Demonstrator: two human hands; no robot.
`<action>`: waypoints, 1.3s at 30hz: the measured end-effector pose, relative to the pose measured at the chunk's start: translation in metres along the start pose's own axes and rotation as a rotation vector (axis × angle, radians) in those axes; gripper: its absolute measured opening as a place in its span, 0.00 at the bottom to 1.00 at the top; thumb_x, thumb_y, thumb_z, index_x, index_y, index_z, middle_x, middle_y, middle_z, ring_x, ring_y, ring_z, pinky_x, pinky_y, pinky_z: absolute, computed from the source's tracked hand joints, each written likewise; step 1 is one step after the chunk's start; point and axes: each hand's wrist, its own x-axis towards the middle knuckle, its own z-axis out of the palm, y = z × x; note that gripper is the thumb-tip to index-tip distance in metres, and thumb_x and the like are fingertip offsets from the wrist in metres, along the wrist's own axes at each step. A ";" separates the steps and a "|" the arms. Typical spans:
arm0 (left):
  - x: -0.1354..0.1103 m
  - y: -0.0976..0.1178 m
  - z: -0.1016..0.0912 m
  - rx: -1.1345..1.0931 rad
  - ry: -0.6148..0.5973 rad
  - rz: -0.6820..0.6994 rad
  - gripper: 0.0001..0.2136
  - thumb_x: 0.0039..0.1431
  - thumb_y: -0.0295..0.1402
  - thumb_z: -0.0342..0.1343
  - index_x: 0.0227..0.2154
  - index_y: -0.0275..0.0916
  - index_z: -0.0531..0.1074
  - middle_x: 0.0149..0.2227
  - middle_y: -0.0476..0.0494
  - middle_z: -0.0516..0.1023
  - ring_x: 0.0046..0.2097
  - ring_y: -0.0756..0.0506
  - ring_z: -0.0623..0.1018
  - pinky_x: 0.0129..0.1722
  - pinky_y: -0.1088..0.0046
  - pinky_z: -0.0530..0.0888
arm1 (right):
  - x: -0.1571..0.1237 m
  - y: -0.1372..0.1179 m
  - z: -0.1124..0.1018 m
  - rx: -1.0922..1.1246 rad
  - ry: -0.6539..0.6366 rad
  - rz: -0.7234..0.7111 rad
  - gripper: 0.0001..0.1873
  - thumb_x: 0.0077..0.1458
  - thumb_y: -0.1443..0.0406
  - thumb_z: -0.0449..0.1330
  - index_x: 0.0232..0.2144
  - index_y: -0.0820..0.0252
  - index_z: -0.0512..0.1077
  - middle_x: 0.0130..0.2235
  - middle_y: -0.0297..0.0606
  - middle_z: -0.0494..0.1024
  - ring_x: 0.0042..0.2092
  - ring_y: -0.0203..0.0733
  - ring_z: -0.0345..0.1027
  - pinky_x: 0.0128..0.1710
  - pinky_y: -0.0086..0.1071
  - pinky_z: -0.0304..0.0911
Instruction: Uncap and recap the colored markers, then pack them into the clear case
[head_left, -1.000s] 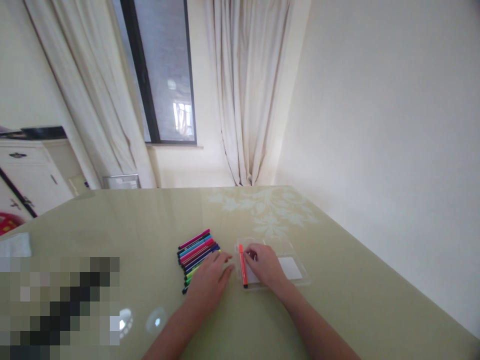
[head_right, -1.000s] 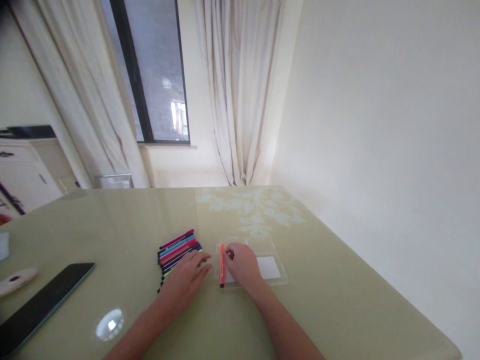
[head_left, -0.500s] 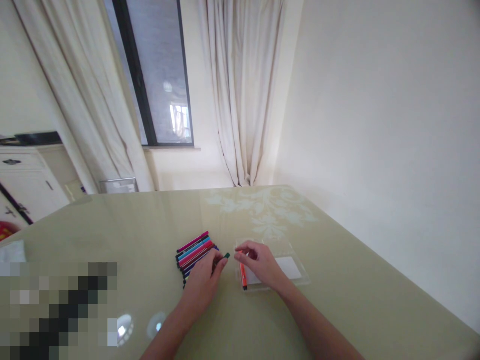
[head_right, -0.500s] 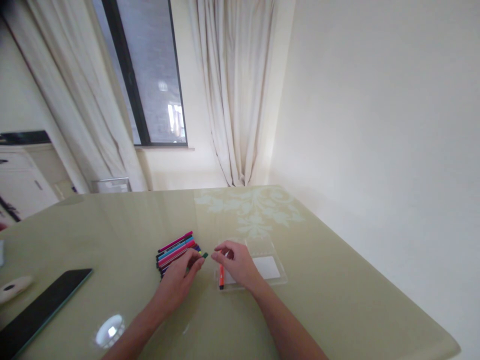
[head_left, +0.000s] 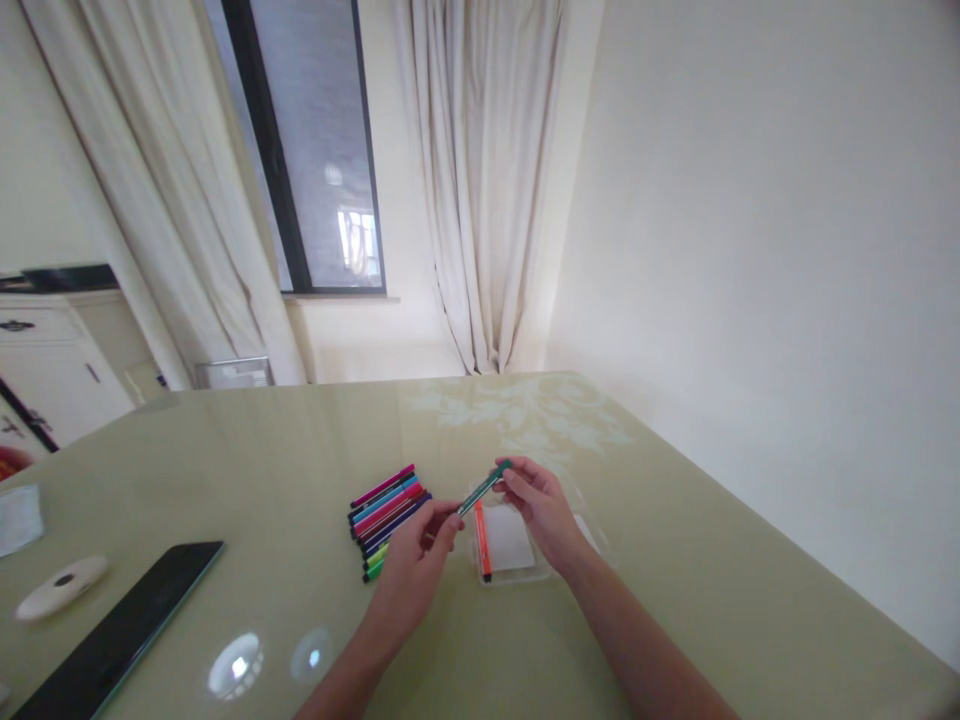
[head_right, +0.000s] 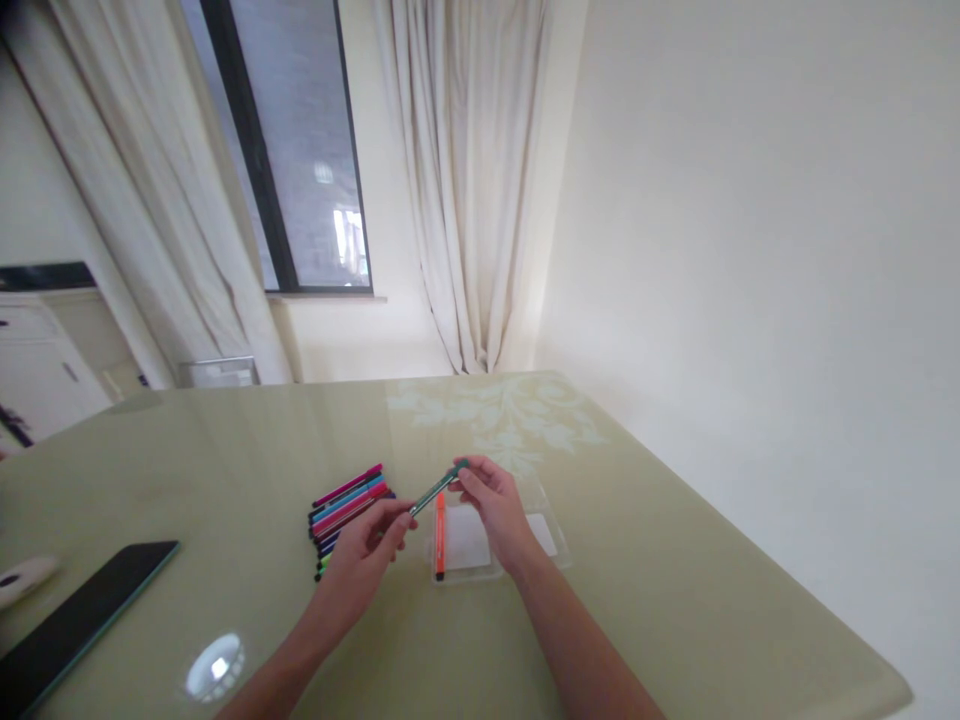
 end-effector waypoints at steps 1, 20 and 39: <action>0.000 0.001 0.000 0.023 0.015 0.004 0.19 0.64 0.50 0.54 0.46 0.39 0.77 0.37 0.44 0.82 0.35 0.45 0.78 0.32 0.72 0.73 | -0.001 0.000 0.001 0.002 0.001 0.011 0.25 0.45 0.51 0.73 0.42 0.58 0.79 0.41 0.42 0.83 0.38 0.42 0.76 0.36 0.31 0.67; -0.019 -0.016 0.017 0.671 -0.313 0.294 0.19 0.63 0.36 0.60 0.57 0.46 0.72 0.60 0.42 0.76 0.59 0.38 0.74 0.62 0.55 0.70 | 0.008 0.012 -0.024 -0.478 -0.019 0.149 0.16 0.48 0.60 0.66 0.39 0.62 0.80 0.31 0.39 0.84 0.31 0.42 0.78 0.29 0.30 0.65; -0.023 0.001 0.020 0.768 -0.347 0.323 0.16 0.65 0.33 0.57 0.55 0.50 0.74 0.62 0.43 0.71 0.60 0.36 0.72 0.61 0.53 0.69 | -0.003 0.019 -0.005 -1.228 -0.100 -0.130 0.07 0.53 0.68 0.63 0.26 0.57 0.80 0.30 0.37 0.82 0.34 0.42 0.73 0.37 0.32 0.62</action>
